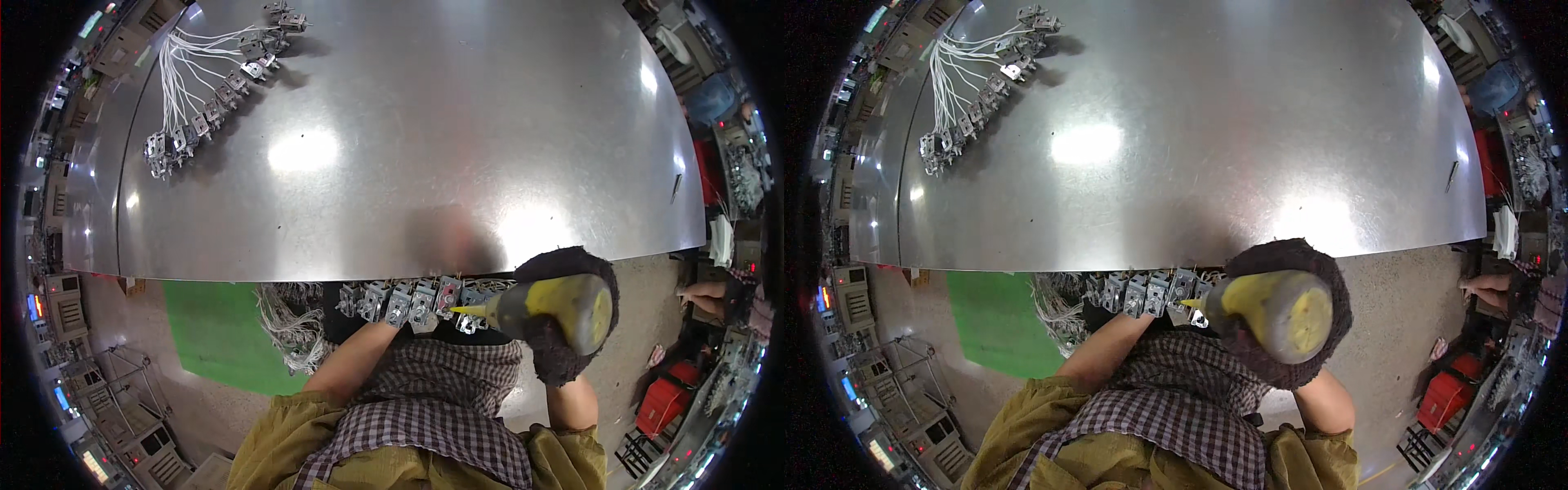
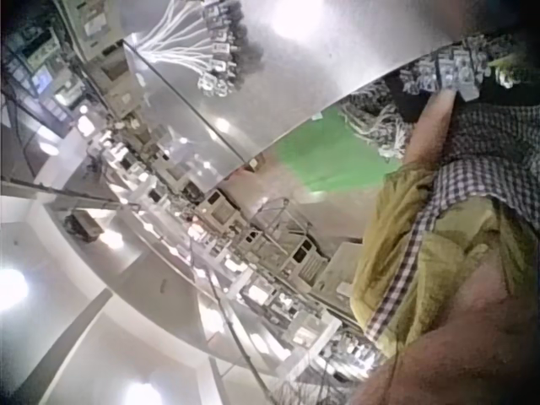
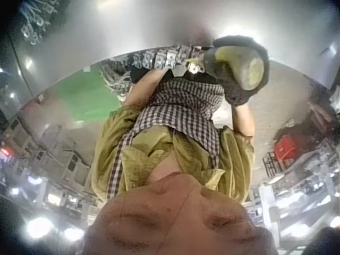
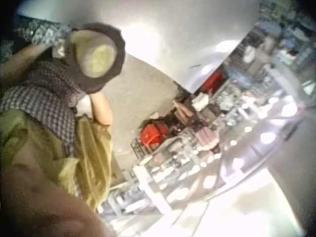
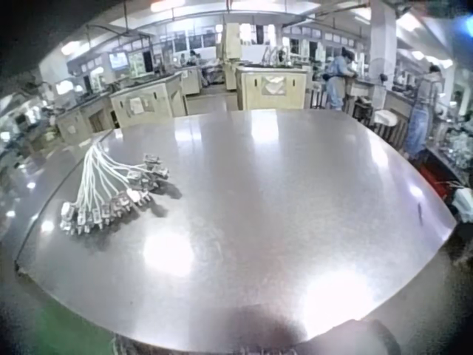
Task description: Assembling electronic components by tightening screws using an electric screwdriver at a manual assembly station.
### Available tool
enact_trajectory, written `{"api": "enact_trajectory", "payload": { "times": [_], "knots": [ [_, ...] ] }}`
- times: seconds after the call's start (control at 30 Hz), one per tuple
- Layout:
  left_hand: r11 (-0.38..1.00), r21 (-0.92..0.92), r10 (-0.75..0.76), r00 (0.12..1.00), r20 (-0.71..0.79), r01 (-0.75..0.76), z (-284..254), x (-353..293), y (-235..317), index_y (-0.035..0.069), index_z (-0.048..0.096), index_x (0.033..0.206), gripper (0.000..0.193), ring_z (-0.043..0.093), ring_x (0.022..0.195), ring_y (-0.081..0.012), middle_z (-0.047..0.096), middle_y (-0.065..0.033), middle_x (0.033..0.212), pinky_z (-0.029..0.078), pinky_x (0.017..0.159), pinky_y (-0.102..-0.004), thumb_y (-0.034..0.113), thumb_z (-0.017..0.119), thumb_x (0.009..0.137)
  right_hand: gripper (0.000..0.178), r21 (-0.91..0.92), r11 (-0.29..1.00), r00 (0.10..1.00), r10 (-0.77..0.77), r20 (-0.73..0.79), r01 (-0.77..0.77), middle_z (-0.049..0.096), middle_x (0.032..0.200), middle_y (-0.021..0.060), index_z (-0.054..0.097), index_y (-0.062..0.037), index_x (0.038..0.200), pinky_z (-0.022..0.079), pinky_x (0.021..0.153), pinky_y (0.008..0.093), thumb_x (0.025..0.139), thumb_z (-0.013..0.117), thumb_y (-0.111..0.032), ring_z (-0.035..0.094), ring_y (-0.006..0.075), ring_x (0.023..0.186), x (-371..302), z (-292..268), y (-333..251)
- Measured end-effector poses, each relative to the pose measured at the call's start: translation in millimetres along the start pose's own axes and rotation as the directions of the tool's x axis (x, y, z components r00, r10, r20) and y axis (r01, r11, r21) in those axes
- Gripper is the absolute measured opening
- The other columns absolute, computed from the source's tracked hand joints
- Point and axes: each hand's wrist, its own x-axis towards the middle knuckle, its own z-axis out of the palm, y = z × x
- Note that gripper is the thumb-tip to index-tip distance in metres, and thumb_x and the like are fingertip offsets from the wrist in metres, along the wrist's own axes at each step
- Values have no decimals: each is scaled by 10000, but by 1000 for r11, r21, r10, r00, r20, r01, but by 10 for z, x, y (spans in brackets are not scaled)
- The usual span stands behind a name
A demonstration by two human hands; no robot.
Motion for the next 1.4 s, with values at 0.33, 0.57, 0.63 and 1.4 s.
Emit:
{"api": "enact_trajectory", "payload": {
  "times": [0.33,0.57,0.63,1.4],
  "knots": [
    [998,-54,-32,999,3,32,40,26,-87,110,362,1284,430,425,1135,-205,427,-71,1270,326,983,-336,287,413,895,456,146,989,962,39,-269,0,555,1023,81,417,4,1177,450,832,296,803,562,-212,559,186,903,123,43,-155],
    [995,-88,-52,999,18,53,119,22,-154,108,359,1286,429,424,1135,-204,425,-70,1272,324,985,-336,288,404,899,451,567,801,787,221,-575,190,530,1026,120,428,4,1147,419,820,349,823,519,-296,525,226,935,-36,-84,13],
    [994,-99,-51,998,28,54,165,35,-163,108,358,1286,429,423,1136,-204,424,-70,1273,323,985,-335,288,402,900,520,510,847,785,210,-583,153,527,1004,137,433,5,1115,423,791,339,765,576,-352,529,251,912,-116,-63,-25],
    [973,-183,-129,990,61,138,240,98,-444,103,347,1291,426,420,1137,-199,419,-66,1278,315,990,-334,292,375,910,285,-135,990,860,-107,-498,46,589,906,98,537,-12,978,448,766,353,794,560,-228,563,230,821,-202,-40,-111]
  ]
}}
